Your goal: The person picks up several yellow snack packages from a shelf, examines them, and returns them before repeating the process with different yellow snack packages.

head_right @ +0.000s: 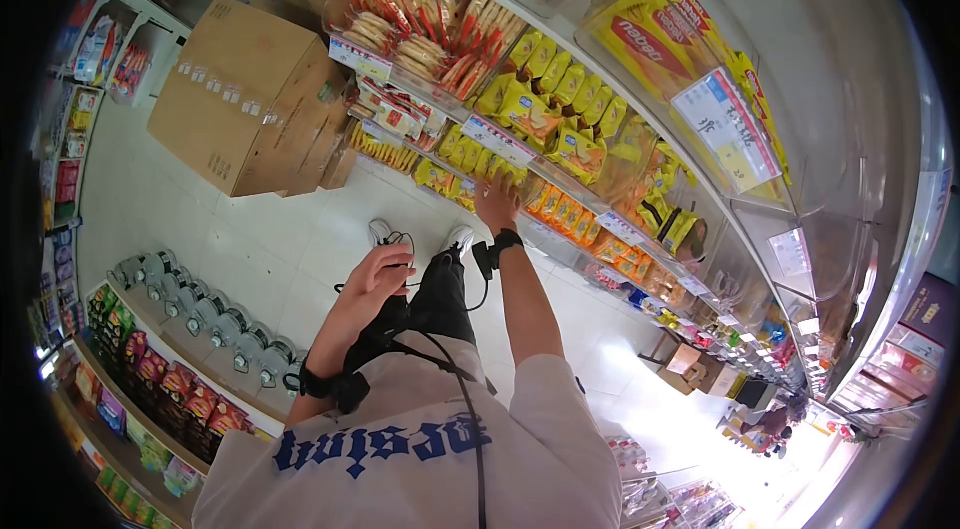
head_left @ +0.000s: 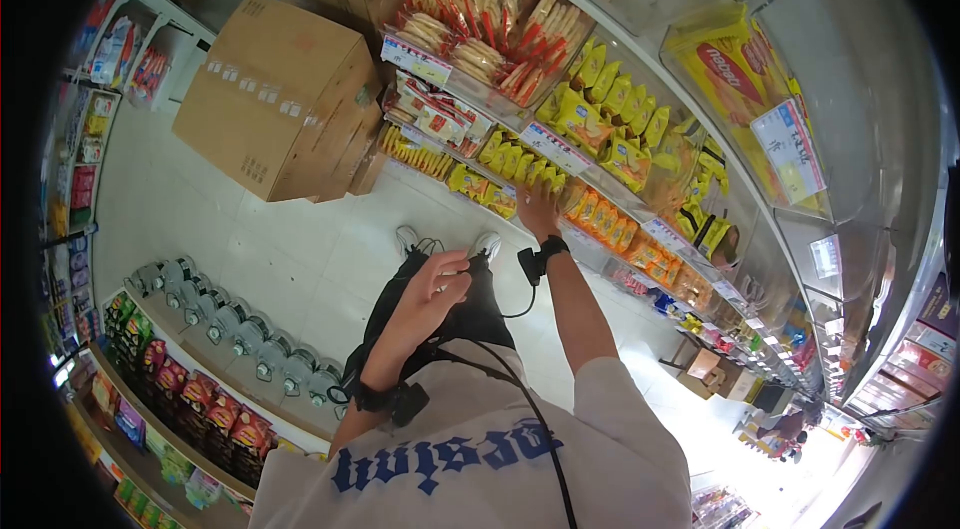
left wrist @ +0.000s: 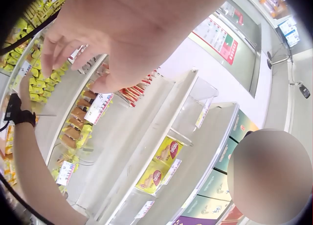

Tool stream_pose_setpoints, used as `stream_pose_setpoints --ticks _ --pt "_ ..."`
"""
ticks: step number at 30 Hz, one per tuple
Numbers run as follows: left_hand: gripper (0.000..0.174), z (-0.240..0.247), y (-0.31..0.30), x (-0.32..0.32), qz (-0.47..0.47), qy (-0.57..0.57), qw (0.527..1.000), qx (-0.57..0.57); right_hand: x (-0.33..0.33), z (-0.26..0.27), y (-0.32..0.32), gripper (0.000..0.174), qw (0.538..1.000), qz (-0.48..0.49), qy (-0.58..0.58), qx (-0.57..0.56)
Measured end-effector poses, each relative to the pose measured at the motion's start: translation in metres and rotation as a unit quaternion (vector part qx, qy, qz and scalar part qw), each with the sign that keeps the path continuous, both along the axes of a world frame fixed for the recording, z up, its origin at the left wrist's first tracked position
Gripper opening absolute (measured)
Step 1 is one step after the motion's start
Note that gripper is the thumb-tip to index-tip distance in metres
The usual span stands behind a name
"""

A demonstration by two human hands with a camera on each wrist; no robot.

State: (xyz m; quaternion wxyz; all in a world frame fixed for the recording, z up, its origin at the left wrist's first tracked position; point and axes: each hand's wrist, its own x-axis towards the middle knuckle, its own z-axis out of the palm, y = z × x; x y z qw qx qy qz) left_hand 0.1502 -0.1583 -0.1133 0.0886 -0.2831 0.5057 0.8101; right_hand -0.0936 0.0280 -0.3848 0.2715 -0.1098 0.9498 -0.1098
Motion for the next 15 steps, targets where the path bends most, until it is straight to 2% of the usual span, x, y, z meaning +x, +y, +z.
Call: stream_pose_setpoints --ticks 2,4,6,8,11,14,15 --pt "0.043 -0.001 0.001 0.002 -0.001 -0.005 1.0 0.0 -0.006 0.006 -0.007 0.082 0.999 -0.004 -0.042 0.025" --pt "0.044 -0.002 0.004 0.003 -0.005 -0.019 1.0 0.0 -0.027 -0.054 0.011 0.081 0.996 0.075 -0.028 0.029" --pt "0.044 -0.001 0.004 -0.001 -0.008 -0.018 1.0 0.0 -0.039 -0.047 0.011 0.078 0.997 0.078 -0.013 0.006" --pt "0.044 0.002 0.005 0.0 -0.011 -0.016 1.0 0.002 -0.028 0.032 -0.011 0.077 0.999 0.006 -0.01 -0.041" --pt "0.045 0.005 0.006 0.0 -0.015 -0.014 1.0 -0.002 -0.019 -0.003 -0.007 0.072 0.992 -0.057 -0.087 -0.075" --pt "0.045 0.002 0.008 0.001 -0.018 -0.019 1.0 -0.008 -0.01 0.029 -0.024 0.063 0.995 -0.047 -0.056 -0.073" --pt "0.045 0.002 0.009 0.001 -0.019 -0.018 1.0 -0.009 -0.015 0.015 -0.024 0.063 0.994 -0.034 -0.054 -0.088"
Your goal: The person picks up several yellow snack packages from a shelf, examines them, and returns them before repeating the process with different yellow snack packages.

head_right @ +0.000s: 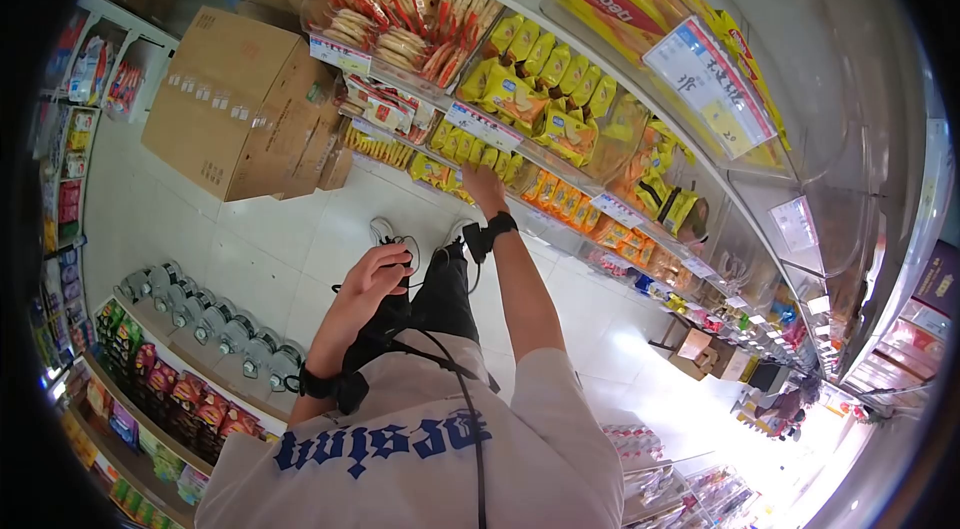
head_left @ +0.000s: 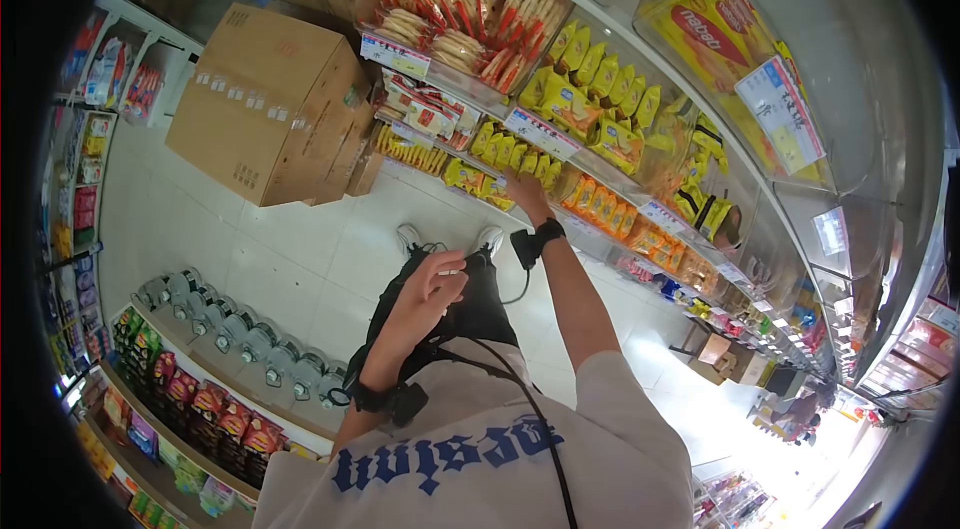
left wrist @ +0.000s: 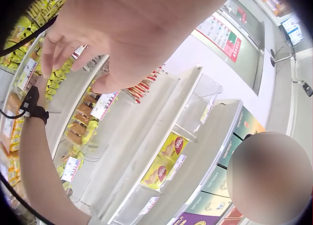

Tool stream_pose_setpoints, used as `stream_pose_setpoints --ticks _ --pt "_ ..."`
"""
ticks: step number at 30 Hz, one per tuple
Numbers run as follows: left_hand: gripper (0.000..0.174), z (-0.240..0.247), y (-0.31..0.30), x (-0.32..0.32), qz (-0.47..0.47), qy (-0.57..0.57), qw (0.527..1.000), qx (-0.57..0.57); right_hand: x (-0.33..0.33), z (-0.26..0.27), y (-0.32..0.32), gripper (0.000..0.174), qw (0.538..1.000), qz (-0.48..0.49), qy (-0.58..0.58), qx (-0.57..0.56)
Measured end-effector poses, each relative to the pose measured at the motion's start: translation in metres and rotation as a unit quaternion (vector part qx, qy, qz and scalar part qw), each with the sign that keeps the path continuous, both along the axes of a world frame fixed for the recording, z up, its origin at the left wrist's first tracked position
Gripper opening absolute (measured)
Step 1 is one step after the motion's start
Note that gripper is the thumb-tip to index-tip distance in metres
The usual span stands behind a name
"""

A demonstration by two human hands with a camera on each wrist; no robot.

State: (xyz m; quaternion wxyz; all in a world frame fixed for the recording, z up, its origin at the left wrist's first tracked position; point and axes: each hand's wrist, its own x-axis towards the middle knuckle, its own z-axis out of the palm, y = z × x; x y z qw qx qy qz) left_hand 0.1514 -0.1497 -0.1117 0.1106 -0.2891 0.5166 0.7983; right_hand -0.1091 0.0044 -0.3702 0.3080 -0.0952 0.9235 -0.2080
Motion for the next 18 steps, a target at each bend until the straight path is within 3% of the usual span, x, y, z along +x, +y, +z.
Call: stream_pose_setpoints --ticks 2,5,8,11,14,18 --pt "0.045 0.0 0.003 0.001 -0.004 0.0 1.0 -0.001 -0.017 -0.047 0.007 0.063 0.999 0.021 0.007 -0.03" --pt "0.046 -0.001 0.006 -0.001 -0.006 0.002 1.0 -0.001 -0.016 -0.008 0.002 0.056 0.997 -0.048 -0.065 -0.016" --pt "0.045 -0.001 0.006 -0.002 -0.014 0.0 1.0 -0.001 0.007 0.006 0.004 0.052 0.984 -0.035 0.167 -0.053" --pt "0.045 -0.001 0.006 -0.001 -0.005 0.002 1.0 -0.003 0.009 -0.023 0.007 0.059 0.985 0.009 0.167 -0.045" --pt "0.044 0.0 0.006 -0.003 -0.006 -0.003 1.0 -0.012 0.003 -0.01 -0.003 0.066 0.995 -0.005 0.096 -0.028" --pt "0.044 -0.002 0.007 -0.003 -0.009 -0.007 1.0 -0.013 -0.02 -0.035 -0.009 0.072 0.998 0.008 0.059 0.019"
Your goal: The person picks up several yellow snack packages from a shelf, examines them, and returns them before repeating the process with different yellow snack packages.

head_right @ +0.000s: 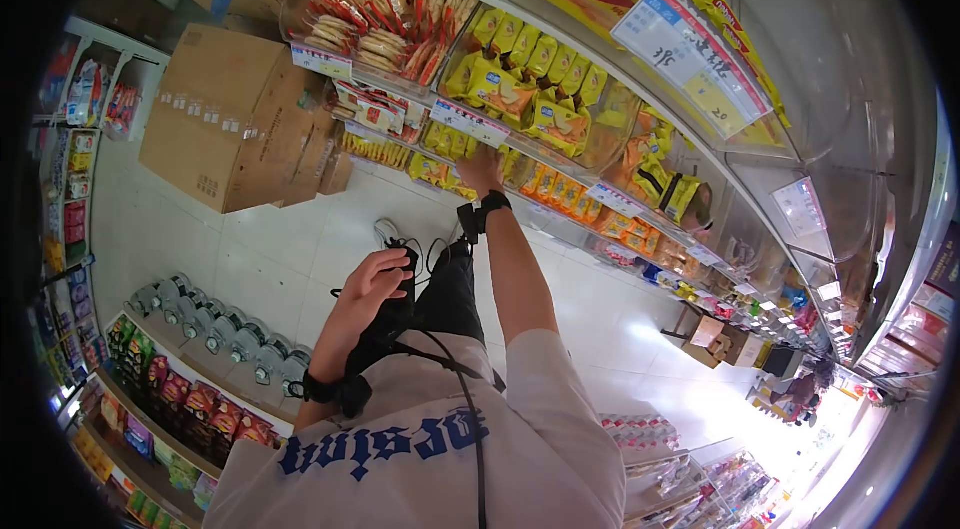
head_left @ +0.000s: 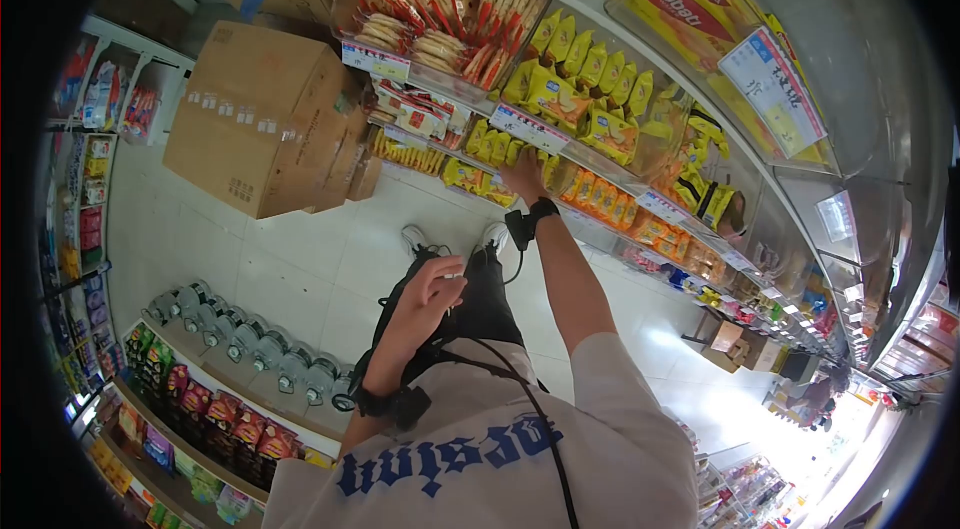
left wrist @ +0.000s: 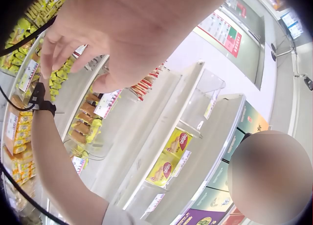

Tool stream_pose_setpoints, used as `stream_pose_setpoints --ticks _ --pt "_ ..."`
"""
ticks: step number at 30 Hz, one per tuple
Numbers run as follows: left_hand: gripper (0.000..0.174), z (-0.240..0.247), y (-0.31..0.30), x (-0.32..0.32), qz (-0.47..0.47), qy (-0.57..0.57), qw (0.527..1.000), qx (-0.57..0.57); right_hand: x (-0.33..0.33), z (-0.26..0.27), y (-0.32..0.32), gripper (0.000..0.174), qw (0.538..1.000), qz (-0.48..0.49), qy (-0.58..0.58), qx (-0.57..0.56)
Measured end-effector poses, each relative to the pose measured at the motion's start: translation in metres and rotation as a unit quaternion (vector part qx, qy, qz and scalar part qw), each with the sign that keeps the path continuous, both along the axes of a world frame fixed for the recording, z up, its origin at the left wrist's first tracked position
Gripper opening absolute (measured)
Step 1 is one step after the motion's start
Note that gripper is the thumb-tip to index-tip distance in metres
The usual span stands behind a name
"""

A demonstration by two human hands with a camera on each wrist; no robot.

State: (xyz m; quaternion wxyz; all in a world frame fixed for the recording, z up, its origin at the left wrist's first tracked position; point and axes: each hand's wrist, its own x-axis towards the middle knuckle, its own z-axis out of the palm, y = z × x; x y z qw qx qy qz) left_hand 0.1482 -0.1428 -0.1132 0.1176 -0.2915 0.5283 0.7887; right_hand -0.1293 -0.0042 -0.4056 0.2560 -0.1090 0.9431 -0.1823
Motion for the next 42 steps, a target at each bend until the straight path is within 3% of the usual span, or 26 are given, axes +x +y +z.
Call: stream_pose_setpoints --ticks 2,5,6,8,10,14,17,20,23,26,29,32,35,38,41,42 --pt "0.044 -0.002 0.0 0.001 -0.002 0.006 1.0 0.001 -0.01 0.005 0.0 0.069 0.999 0.03 -0.018 0.036" --pt "0.045 0.0 -0.004 -0.001 0.013 0.012 1.0 0.024 0.003 0.089 -0.003 0.053 0.998 -0.025 0.006 -0.059" --pt "0.045 0.0 -0.005 -0.002 0.015 0.015 1.0 0.021 0.007 0.086 0.0 0.048 0.999 -0.038 0.008 -0.036" --pt "0.044 0.0 -0.008 -0.002 0.019 0.019 0.999 0.017 0.012 0.059 0.008 0.039 0.998 -0.064 0.01 0.01" --pt "0.042 0.001 -0.009 -0.003 0.022 0.019 0.999 0.014 0.018 0.024 0.012 0.038 0.999 -0.012 -0.03 0.019" --pt "0.041 0.002 -0.006 -0.009 0.021 0.013 1.0 0.017 0.017 0.008 0.002 0.032 0.998 -0.001 -0.056 -0.016" --pt "0.041 -0.001 -0.004 -0.009 0.012 0.019 1.0 0.019 0.002 -0.069 0.028 0.029 0.991 0.129 0.003 -0.046" --pt "0.041 0.004 -0.005 -0.013 0.002 0.005 1.0 0.013 0.021 0.064 0.006 0.035 0.99 -0.113 -0.027 -0.085" --pt "0.041 0.006 -0.006 -0.014 0.016 0.016 1.0 0.01 0.023 0.014 0.022 0.049 0.981 -0.071 0.15 -0.104" --pt "0.041 0.0 -0.007 -0.014 0.019 0.015 1.0 0.011 0.015 -0.027 0.03 0.059 0.983 -0.014 0.144 -0.116" --pt "0.041 0.0 -0.008 -0.015 -0.017 -0.005 1.0 -0.001 0.0 0.006 0.022 0.038 0.981 -0.065 -0.027 -0.181" --pt "0.041 -0.006 -0.007 -0.012 -0.02 -0.014 1.0 0.003 -0.017 -0.003 0.026 0.031 0.984 -0.031 -0.108 -0.141" --pt "0.041 -0.004 -0.006 -0.013 -0.01 0.007 1.0 -0.001 -0.021 -0.048 0.042 0.023 0.98 -0.032 -0.029 -0.193" --pt "0.041 0.004 -0.009 -0.015 -0.002 0.01 1.0 0.0 -0.003 -0.003 0.041 0.021 0.967 -0.115 0.069 -0.215" --pt "0.039 0.004 -0.012 -0.016 0.016 0.015 1.0 0.009 0.018 0.011 0.04 0.021 0.967 -0.084 0.159 -0.18" --pt "0.039 0.006 -0.012 -0.016 0.021 0.016 1.0 0.01 0.027 0.038 0.033 0.02 0.983 -0.036 0.139 -0.111"
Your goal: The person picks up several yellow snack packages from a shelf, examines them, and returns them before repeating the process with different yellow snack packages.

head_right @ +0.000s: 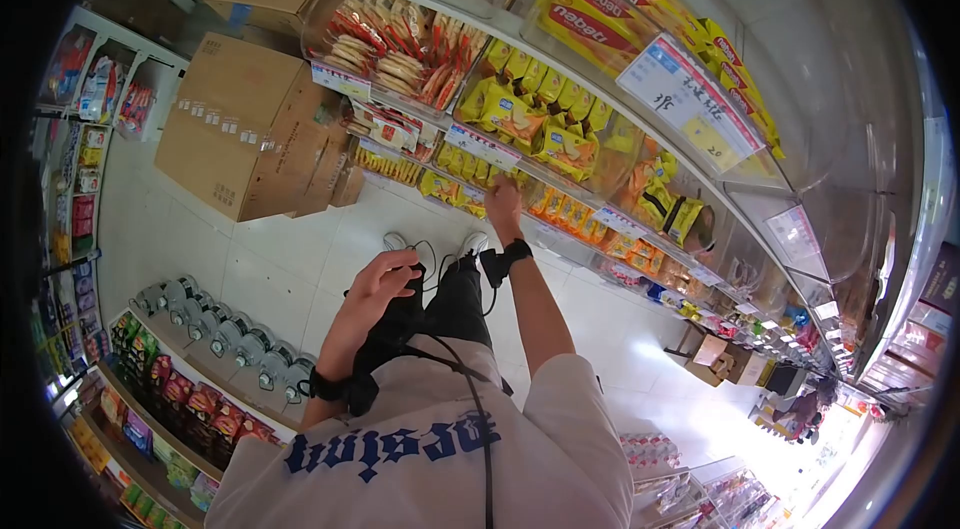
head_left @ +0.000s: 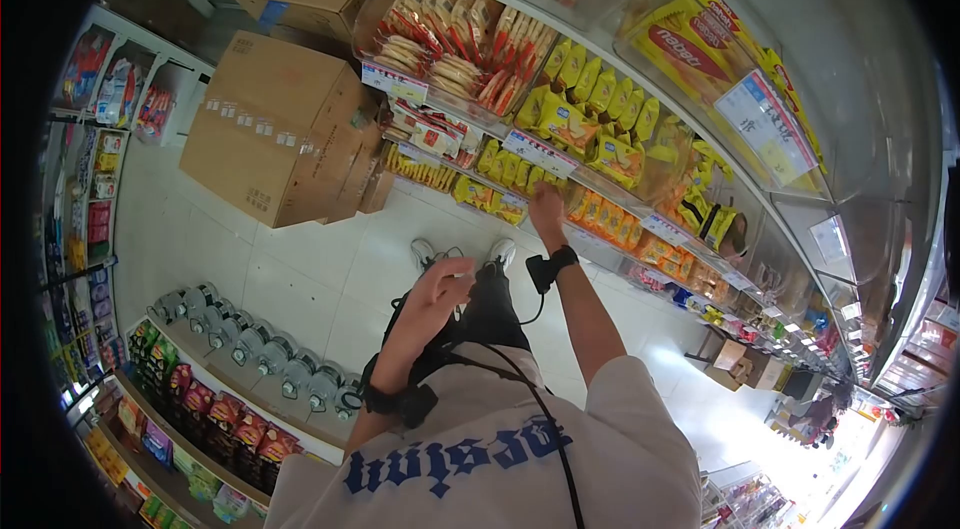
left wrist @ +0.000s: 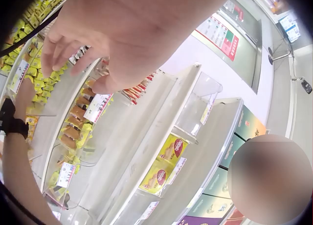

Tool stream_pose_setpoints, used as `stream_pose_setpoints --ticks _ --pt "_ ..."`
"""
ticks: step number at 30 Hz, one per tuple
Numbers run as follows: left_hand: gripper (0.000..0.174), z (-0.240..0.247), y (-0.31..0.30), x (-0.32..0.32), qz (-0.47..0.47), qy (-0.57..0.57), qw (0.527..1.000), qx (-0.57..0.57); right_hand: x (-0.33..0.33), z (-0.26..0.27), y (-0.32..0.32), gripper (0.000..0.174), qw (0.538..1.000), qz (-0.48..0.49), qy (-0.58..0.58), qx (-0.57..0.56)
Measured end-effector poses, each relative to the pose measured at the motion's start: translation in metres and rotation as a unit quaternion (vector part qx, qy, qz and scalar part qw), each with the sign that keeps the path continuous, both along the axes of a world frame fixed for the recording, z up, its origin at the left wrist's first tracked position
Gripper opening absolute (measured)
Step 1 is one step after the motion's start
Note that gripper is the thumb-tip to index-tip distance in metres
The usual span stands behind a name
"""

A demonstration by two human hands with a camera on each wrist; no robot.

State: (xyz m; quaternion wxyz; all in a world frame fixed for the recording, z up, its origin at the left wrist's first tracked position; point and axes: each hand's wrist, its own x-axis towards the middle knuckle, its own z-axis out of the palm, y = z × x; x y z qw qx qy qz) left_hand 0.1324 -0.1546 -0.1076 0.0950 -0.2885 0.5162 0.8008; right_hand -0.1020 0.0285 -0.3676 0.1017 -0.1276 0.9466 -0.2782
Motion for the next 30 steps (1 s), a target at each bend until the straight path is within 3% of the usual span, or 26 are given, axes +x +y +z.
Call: stream_pose_setpoints --ticks 3,4,7,10,13,16,19,22,25,28,30 --pt "0.038 0.003 0.002 -0.004 0.004 0.0 1.0 0.004 0.013 -0.015 -0.004 0.025 0.998 0.062 -0.029 0.014" --pt "0.038 0.002 0.003 -0.004 -0.001 -0.005 1.0 0.005 0.016 -0.016 -0.007 0.035 0.995 0.088 -0.029 -0.027" --pt "0.038 0.002 0.005 -0.005 -0.008 -0.003 1.0 0.002 0.012 -0.013 -0.022 0.045 0.987 0.124 -0.085 0.058" --pt "0.04 -0.002 0.007 -0.002 -0.025 0.001 1.0 -0.008 0.006 -0.026 -0.033 0.046 0.989 0.104 -0.074 0.08" --pt "0.042 -0.002 0.006 -0.002 -0.037 -0.001 0.999 -0.014 -0.012 -0.026 -0.036 0.043 0.965 0.005 -0.262 -0.029" --pt "0.042 -0.001 0.005 -0.004 -0.039 -0.001 0.999 -0.023 -0.017 -0.018 -0.024 0.038 0.954 -0.005 -0.269 -0.129" --pt "0.043 -0.006 0.006 -0.002 -0.039 -0.004 0.999 -0.024 -0.028 -0.027 -0.027 0.04 0.996 0.049 -0.065 0.03" --pt "0.04 -0.007 0.009 -0.003 -0.022 -0.01 1.0 -0.012 -0.033 0.008 -0.035 0.047 0.983 0.089 -0.131 0.09" --pt "0.039 -0.003 0.008 -0.004 -0.017 -0.022 1.0 -0.004 -0.026 -0.01 -0.04 0.051 0.991 0.122 -0.052 0.019" --pt "0.039 -0.002 0.008 -0.004 -0.012 -0.019 1.0 -0.008 -0.026 -0.007 -0.043 0.057 0.987 0.092 -0.13 0.032" --pt "0.04 -0.001 0.007 -0.002 -0.016 -0.013 1.0 -0.018 -0.027 -0.001 -0.049 0.057 0.983 0.074 -0.164 -0.018"
